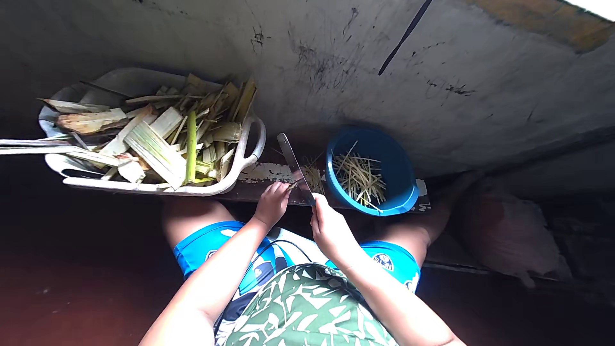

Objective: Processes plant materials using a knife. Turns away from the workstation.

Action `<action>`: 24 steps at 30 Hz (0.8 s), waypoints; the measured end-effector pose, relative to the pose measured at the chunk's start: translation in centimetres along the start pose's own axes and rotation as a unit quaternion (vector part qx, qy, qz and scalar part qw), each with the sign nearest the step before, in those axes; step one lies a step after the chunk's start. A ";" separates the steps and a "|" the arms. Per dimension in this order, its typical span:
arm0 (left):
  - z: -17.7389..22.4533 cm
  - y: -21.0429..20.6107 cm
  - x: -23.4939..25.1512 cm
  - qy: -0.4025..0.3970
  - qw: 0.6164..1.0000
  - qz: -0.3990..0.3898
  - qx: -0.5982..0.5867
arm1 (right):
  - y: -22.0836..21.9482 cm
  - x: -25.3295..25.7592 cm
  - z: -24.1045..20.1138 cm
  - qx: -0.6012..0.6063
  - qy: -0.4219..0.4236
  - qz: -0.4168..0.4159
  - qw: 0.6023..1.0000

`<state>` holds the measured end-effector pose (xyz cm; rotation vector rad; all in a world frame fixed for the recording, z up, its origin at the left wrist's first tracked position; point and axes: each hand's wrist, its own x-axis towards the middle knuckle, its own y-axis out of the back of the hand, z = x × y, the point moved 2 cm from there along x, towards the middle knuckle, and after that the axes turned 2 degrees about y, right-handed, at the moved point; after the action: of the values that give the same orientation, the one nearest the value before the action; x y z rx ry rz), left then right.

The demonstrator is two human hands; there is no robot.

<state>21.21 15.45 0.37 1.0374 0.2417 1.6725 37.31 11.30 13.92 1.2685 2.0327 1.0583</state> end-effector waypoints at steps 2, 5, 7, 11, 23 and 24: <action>0.0 0.0 0.0 0.001 1.000 0.001 0.001 | 0.0 0.0 -0.1 -0.004 -0.001 -0.005 1.000; -0.2 -0.2 -0.1 -0.010 1.000 0.011 0.003 | 0.2 -0.1 -0.2 -0.007 0.001 -0.002 1.000; -0.4 -0.4 -0.2 -0.028 0.999 0.029 0.003 | 0.4 -0.2 -0.4 -0.004 0.010 0.013 1.000; -0.2 -0.3 -0.2 -0.009 1.000 0.011 -0.002 | 0.4 0.0 -0.3 -0.011 0.005 0.008 1.000; -0.2 -0.3 -0.1 -0.016 1.000 0.016 0.003 | 0.1 0.1 -0.2 -0.008 0.010 0.015 1.000; -0.1 -0.3 -0.1 -0.011 1.000 0.011 0.004 | 0.1 0.1 -0.2 -0.012 0.007 0.011 1.000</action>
<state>21.27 15.52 0.08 1.0676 0.2244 1.6793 37.21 11.33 14.11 1.2775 2.0152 1.1019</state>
